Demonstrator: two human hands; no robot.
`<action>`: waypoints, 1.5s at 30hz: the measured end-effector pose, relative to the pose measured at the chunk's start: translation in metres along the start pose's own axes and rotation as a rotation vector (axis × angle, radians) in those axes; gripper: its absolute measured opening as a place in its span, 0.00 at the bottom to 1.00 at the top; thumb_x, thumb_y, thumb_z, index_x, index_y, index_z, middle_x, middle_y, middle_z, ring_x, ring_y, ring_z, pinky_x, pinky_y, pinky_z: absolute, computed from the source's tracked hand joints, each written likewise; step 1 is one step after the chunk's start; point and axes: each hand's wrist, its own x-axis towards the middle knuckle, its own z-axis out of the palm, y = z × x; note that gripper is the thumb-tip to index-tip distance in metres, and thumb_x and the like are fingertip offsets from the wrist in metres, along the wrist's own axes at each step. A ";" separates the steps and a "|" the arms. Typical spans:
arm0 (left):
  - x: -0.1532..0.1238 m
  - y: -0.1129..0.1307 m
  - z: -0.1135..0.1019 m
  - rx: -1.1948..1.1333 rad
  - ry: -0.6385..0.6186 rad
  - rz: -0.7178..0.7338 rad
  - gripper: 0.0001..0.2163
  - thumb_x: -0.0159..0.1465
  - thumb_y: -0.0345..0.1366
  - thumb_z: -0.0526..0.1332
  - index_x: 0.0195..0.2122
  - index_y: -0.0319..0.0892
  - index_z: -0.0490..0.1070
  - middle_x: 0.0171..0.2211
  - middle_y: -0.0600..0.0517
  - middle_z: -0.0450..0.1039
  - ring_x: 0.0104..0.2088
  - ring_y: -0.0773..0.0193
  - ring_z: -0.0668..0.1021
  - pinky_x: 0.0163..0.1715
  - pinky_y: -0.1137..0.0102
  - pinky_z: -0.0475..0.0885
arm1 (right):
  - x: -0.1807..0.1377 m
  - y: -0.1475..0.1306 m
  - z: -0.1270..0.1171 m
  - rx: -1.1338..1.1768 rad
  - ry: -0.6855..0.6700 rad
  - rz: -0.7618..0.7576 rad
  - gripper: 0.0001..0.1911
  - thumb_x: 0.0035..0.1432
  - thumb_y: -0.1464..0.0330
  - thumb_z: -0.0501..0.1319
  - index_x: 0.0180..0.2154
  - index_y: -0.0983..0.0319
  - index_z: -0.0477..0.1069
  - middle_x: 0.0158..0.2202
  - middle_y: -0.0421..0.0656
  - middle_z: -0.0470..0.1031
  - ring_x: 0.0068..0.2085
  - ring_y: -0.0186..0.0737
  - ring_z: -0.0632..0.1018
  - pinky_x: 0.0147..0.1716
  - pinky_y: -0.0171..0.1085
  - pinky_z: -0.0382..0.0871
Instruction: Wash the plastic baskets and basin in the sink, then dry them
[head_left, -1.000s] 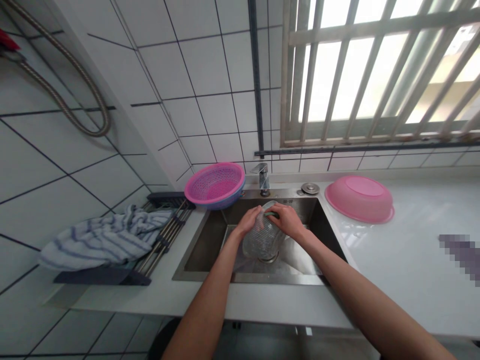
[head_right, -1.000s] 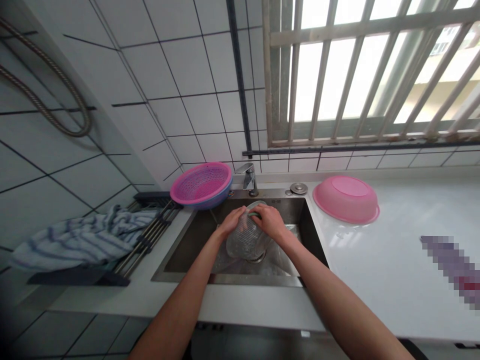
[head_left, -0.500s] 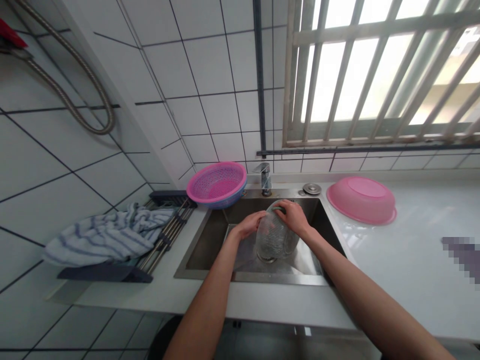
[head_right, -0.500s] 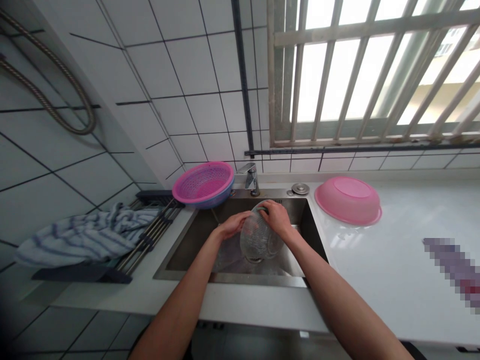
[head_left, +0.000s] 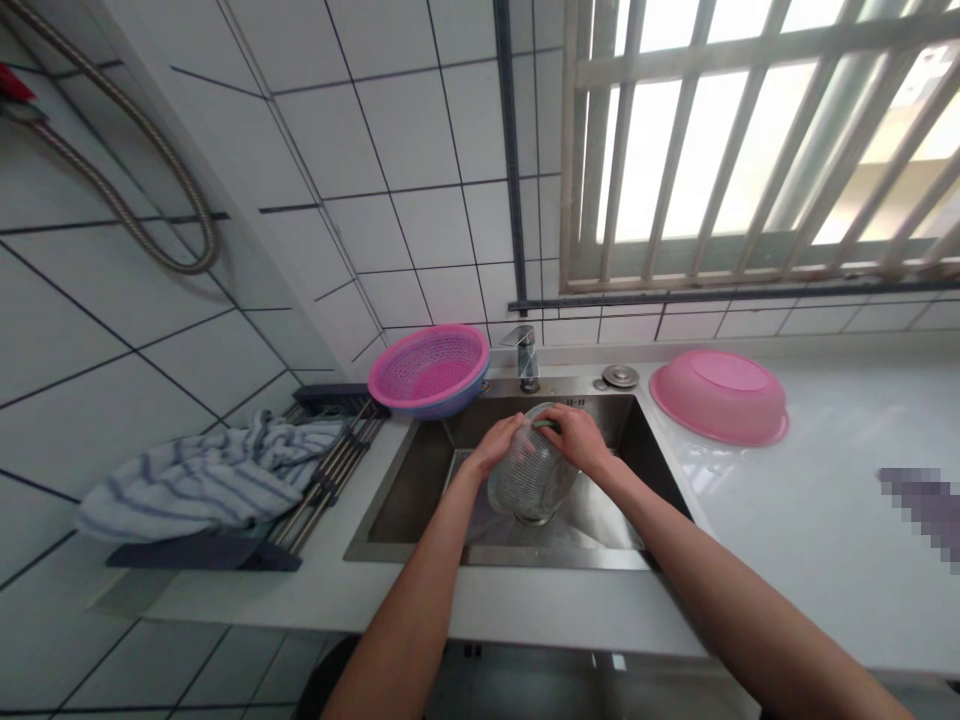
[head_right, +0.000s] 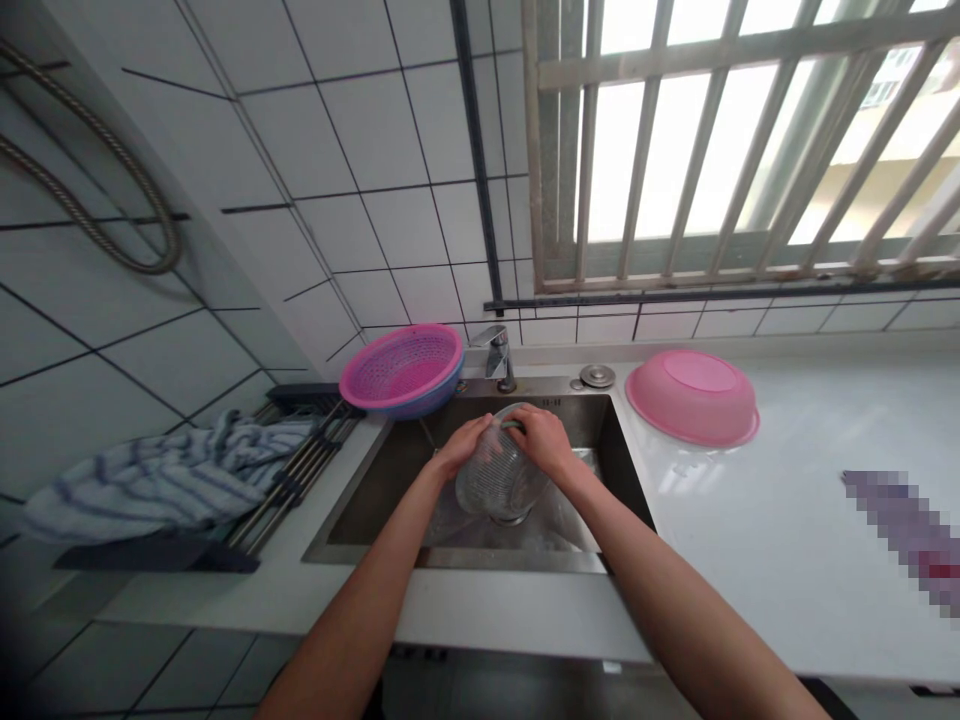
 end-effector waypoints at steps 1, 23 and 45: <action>0.000 0.000 0.000 0.002 0.023 0.018 0.26 0.65 0.60 0.60 0.41 0.37 0.77 0.28 0.48 0.79 0.26 0.62 0.76 0.28 0.69 0.71 | -0.001 -0.003 0.001 0.009 -0.031 -0.033 0.10 0.66 0.69 0.65 0.48 0.55 0.81 0.47 0.43 0.82 0.46 0.43 0.81 0.48 0.37 0.72; -0.002 0.005 0.000 -0.030 0.014 0.015 0.26 0.66 0.59 0.59 0.42 0.36 0.77 0.25 0.49 0.78 0.25 0.62 0.77 0.25 0.70 0.70 | 0.002 0.002 -0.007 -0.006 0.038 -0.022 0.10 0.66 0.69 0.64 0.48 0.55 0.81 0.46 0.43 0.82 0.45 0.43 0.82 0.48 0.38 0.72; -0.002 0.000 -0.006 -0.006 -0.071 0.017 0.17 0.65 0.49 0.59 0.38 0.39 0.78 0.27 0.48 0.81 0.27 0.62 0.79 0.28 0.71 0.71 | 0.005 0.023 -0.007 -0.027 -0.008 0.045 0.10 0.66 0.68 0.64 0.47 0.56 0.81 0.45 0.44 0.82 0.46 0.43 0.81 0.49 0.38 0.71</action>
